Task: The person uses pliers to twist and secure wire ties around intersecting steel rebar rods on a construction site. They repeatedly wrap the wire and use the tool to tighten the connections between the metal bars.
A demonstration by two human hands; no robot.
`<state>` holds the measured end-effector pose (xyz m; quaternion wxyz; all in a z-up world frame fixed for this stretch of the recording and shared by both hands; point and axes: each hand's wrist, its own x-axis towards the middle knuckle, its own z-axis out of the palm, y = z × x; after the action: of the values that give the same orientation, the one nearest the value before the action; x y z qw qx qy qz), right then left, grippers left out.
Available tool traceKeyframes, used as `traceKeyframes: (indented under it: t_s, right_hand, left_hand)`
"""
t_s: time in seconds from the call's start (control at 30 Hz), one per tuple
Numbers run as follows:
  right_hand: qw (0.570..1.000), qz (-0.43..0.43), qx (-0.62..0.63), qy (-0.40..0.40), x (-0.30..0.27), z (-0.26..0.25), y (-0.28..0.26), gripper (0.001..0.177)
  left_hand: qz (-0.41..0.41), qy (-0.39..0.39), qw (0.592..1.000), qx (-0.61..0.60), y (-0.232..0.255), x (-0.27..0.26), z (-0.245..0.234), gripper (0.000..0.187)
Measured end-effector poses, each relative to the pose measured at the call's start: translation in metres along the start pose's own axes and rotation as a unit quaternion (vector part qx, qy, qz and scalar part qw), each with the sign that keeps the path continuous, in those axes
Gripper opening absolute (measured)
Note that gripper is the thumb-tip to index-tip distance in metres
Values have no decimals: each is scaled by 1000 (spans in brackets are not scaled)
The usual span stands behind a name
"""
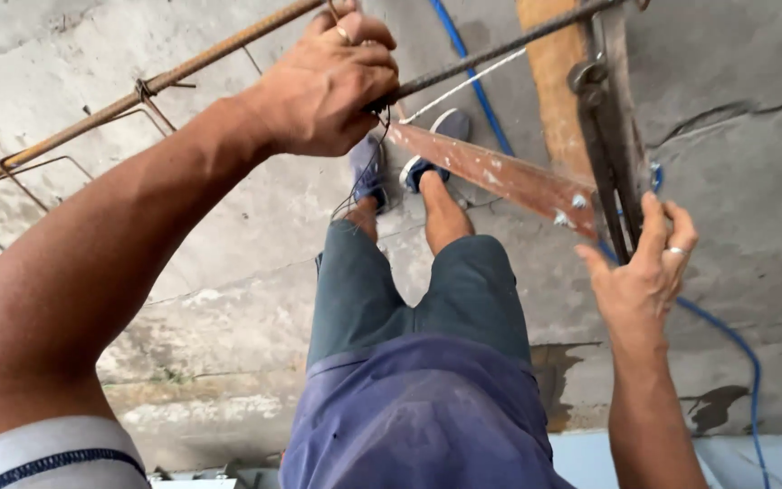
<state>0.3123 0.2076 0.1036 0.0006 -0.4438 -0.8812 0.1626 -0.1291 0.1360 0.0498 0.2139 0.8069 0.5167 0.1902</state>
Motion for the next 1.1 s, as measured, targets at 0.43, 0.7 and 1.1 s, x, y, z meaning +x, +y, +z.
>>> traceKeyframes:
  t_s: [0.43, 0.7, 1.1]
  right_hand:
    - [776, 360, 449, -258, -106, 33, -54, 14]
    - [754, 284, 452, -382, -65, 55, -114, 40]
    - [606, 157, 610, -486, -25, 125, -83, 61]
  left_hand:
    - [20, 7, 1000, 15, -17, 0, 3, 20]
    - [-6, -36, 999, -40, -14, 0, 2, 17]
    - [4, -30, 999, -46, -8, 4, -4, 17]
